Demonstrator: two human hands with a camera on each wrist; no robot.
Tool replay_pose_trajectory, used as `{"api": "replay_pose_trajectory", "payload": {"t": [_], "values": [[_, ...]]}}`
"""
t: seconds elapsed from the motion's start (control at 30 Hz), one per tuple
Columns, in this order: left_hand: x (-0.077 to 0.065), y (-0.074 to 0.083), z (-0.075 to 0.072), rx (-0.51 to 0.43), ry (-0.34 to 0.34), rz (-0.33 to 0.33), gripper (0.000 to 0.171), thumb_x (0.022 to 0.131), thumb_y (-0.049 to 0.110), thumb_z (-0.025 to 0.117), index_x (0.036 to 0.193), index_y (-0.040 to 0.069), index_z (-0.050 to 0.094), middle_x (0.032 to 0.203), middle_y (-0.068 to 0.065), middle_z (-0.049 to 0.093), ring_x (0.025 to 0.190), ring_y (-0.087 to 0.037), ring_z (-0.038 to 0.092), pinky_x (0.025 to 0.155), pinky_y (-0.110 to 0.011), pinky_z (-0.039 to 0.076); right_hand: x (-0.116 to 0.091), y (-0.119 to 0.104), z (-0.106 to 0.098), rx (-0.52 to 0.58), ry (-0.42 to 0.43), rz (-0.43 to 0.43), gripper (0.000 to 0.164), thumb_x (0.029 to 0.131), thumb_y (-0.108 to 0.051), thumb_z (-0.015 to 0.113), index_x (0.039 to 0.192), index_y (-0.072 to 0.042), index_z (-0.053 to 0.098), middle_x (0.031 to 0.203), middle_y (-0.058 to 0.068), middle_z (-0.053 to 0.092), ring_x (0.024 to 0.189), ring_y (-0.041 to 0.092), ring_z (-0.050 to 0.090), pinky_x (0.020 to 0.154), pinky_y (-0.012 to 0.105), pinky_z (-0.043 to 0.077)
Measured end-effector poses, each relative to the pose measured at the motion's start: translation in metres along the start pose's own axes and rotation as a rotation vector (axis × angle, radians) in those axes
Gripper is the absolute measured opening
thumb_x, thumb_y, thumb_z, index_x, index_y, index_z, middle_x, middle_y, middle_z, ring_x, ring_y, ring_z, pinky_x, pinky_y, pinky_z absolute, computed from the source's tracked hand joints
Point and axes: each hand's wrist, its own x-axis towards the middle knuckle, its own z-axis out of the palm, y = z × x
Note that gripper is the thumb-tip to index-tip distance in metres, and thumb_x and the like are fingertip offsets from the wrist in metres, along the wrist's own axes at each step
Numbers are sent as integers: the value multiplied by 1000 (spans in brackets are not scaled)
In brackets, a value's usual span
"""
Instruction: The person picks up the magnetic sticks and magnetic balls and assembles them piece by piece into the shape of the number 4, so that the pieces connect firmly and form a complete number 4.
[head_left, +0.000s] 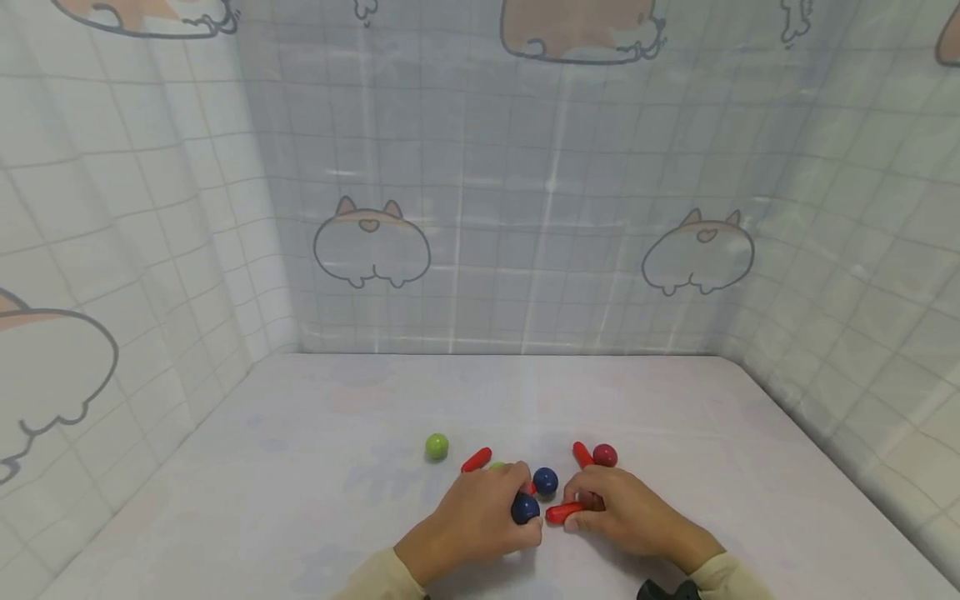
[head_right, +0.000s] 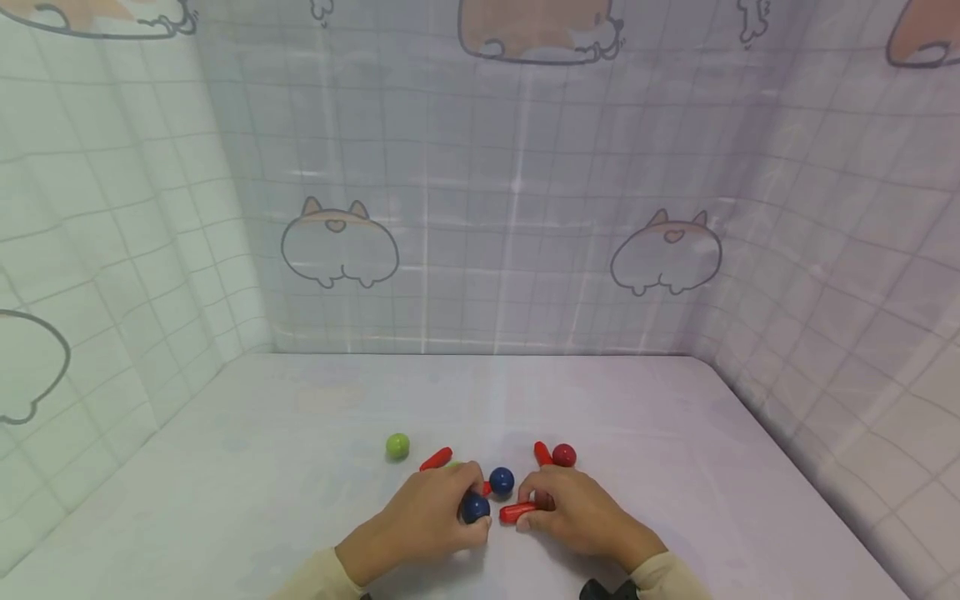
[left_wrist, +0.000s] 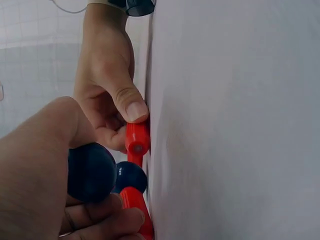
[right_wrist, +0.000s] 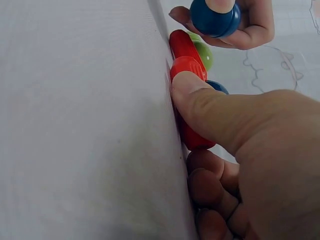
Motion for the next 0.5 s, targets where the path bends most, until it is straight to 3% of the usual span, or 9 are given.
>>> {"api": "replay_pose_trajectory", "payload": {"t": [0.27,0.5], "values": [[-1,-12,-11,-47,93,70,24,82,39,69,95,22,59,73,17,53,60,-1,49,57,-17,45,2,0,-1,3,-2,16,20,84,-51,70,96,-36,63,76,-13,53,74,7,51,63,25,43],[2,-24,-19,-105,111,33,18,87,37,63,98,22,66,76,17,58,66,-4,51,60,-21,46,4,2,1,12,6,30,19,84,-50,71,95,-36,64,75,-13,53,73,7,51,62,25,44]]}}
